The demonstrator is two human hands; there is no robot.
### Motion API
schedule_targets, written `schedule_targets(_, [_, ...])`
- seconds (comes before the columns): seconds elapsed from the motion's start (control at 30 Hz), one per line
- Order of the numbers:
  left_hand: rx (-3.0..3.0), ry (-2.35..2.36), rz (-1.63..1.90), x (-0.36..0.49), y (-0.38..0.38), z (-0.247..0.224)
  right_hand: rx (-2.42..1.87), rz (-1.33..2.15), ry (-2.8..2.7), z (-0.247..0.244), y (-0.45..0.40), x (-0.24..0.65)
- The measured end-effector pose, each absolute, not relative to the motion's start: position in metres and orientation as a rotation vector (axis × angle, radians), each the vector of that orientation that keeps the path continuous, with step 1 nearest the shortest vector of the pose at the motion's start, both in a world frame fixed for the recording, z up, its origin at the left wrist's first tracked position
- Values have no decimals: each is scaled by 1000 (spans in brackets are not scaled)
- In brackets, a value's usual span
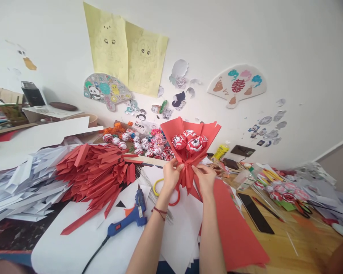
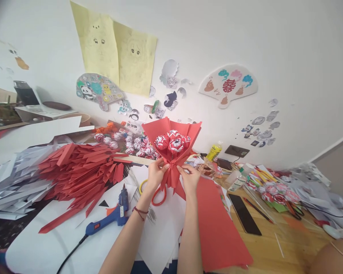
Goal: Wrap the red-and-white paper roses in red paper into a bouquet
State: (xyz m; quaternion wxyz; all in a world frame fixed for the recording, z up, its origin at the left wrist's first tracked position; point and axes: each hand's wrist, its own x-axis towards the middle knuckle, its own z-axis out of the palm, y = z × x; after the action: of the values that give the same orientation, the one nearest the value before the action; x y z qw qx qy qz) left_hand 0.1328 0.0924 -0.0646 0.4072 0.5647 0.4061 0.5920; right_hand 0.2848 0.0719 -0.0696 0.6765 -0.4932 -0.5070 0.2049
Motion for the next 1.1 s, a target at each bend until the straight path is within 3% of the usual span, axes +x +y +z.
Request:
schedule_targets(0.7, [1544,921,1518,133,89,-64,-1014,824,-1042,-87,77,281])
schedule_targets(1.1, [1614,992,1479,133,85,-62,-1056,781,-1135,-84,73,277])
